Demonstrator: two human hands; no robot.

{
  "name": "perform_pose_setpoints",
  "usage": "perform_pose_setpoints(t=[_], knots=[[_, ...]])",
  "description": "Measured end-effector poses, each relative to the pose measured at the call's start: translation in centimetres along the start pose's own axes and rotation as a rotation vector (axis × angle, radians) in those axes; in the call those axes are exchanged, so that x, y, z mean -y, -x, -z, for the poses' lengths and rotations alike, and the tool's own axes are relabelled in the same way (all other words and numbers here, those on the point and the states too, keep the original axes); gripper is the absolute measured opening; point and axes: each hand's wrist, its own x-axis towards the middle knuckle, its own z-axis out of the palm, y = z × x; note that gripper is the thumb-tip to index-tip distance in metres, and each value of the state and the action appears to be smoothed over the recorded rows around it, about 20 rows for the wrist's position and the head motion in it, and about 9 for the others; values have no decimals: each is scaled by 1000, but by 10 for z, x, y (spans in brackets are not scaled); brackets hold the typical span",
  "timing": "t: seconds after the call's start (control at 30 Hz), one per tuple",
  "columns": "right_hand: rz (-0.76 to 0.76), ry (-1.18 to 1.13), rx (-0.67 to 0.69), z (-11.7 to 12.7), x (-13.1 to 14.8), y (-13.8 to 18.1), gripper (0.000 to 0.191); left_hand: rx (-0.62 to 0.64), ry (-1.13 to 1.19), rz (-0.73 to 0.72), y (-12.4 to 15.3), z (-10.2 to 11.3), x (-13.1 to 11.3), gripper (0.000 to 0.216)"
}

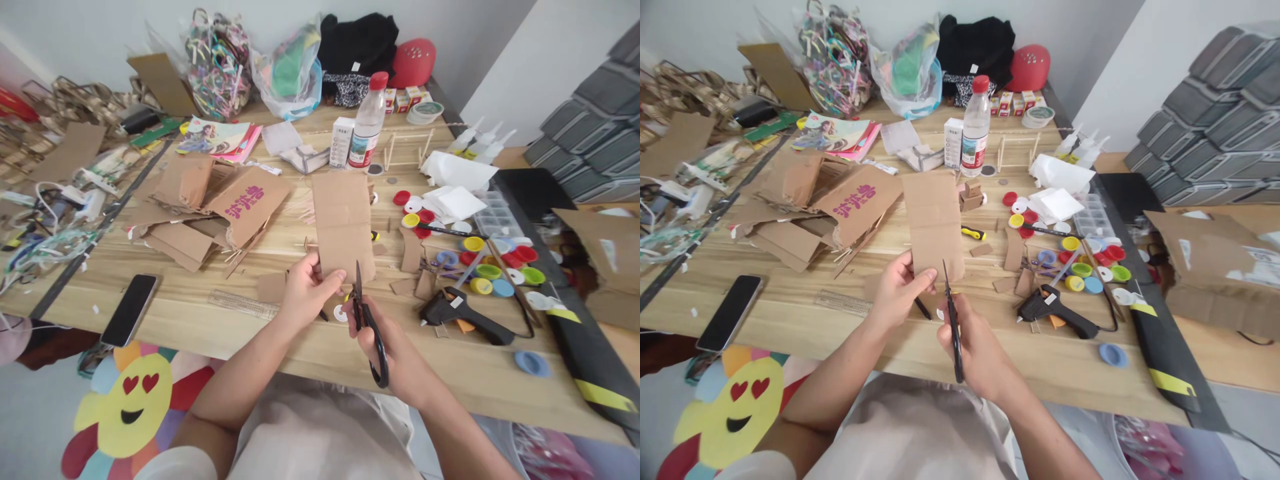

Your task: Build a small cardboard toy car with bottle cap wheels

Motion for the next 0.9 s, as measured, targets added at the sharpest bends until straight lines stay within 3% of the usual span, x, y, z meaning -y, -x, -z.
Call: perform_pose_setpoints(t=[0.9], knots=[[35,-64,50,1,2,3,73,-7,-14,32,1,-1,1,27]])
